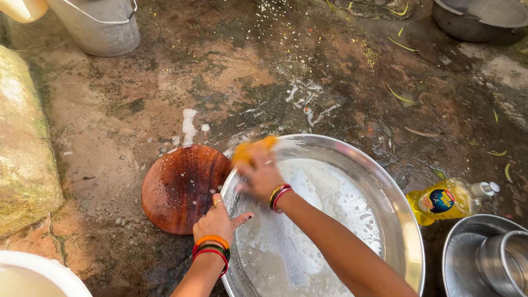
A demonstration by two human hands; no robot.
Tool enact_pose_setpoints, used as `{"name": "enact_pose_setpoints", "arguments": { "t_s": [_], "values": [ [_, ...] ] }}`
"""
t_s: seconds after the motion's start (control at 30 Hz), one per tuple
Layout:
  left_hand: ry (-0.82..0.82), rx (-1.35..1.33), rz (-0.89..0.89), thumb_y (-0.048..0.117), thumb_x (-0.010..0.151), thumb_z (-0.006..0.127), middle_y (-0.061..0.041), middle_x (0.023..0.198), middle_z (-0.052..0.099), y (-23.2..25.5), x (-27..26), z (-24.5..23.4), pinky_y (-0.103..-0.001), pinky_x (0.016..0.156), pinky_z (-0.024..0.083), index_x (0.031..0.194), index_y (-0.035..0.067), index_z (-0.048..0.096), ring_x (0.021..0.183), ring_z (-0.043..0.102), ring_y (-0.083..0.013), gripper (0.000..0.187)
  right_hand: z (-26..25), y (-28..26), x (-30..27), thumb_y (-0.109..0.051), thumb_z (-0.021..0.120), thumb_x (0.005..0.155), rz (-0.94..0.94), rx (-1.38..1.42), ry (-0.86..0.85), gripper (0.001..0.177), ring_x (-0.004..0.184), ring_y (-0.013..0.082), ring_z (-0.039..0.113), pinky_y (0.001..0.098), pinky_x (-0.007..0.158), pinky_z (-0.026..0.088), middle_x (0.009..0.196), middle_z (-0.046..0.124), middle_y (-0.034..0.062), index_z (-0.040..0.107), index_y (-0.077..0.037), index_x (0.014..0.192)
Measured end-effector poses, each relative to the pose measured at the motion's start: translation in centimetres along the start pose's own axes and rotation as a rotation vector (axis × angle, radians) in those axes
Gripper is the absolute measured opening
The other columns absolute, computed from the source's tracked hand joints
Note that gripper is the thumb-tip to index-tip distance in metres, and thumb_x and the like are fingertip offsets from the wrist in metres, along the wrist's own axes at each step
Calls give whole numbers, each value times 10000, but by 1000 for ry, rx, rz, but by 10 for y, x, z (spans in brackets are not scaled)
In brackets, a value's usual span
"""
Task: The person washes metal plates and a small bowl by hand using a yellow sponge and dish soap while sitting on the ground in an outdoor courtyard.
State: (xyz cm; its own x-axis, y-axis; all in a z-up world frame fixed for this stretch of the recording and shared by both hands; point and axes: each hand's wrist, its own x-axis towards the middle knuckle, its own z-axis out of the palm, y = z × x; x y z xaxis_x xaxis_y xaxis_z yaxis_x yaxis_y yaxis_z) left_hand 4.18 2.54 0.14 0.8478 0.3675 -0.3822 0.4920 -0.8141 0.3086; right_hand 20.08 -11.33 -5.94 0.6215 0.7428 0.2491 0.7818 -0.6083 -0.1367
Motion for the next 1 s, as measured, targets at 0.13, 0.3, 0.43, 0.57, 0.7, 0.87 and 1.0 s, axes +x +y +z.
{"name": "enact_pose_setpoints", "arguments": {
  "t_s": [0.13,0.3,0.43,0.57,0.7,0.87,1.0],
  "values": [
    [25,0,1,837,670,649,-179,994,733,0,4,-3,-504,759,574,1353,70,375,904,732,-398,1063,-10,1,3,-686,579,851,347,-67,-148,712,1508,482,71,671,1174,60,1606,204,257,500,-275,1426],
    [7,0,5,841,685,639,-175,976,745,-2,0,-1,-503,761,573,1320,71,402,895,734,-396,1026,7,-13,-13,-696,546,873,-42,56,-64,689,1545,458,87,692,1217,50,1585,287,209,524,-274,1417],
    [27,10,8,833,688,655,-191,980,739,1,6,-1,-498,757,573,1377,65,358,896,731,-403,1074,8,9,8,-609,486,959,447,-88,90,605,1514,472,73,690,1165,49,1599,227,266,515,-248,1444],
    [20,-20,10,806,689,671,-184,1022,728,-1,6,-2,-512,770,567,1353,77,383,910,731,-408,1027,2,-16,0,-602,465,975,212,-10,-112,515,1560,422,71,685,1238,31,1613,258,193,551,-311,1391],
    [-10,11,-14,831,702,640,-194,1033,729,-4,5,-2,-507,795,568,1408,67,333,933,728,-411,1085,-6,16,17,-559,450,1014,695,30,152,507,1552,462,61,689,1188,60,1658,219,197,529,-260,1416],
    [86,79,48,857,821,485,-196,1009,741,-7,6,8,-527,813,554,1278,80,416,944,720,-420,904,17,-36,-38,-599,523,1012,-185,293,174,626,1528,527,66,656,1221,105,1621,154,292,456,-207,1496],
    [74,-3,50,827,752,489,-180,1055,730,-8,5,13,-526,784,563,1288,90,410,923,731,-415,915,20,-36,-58,-566,588,932,-202,94,-61,556,1541,460,141,677,1206,78,1616,241,245,517,-299,1415]
  ]
}}
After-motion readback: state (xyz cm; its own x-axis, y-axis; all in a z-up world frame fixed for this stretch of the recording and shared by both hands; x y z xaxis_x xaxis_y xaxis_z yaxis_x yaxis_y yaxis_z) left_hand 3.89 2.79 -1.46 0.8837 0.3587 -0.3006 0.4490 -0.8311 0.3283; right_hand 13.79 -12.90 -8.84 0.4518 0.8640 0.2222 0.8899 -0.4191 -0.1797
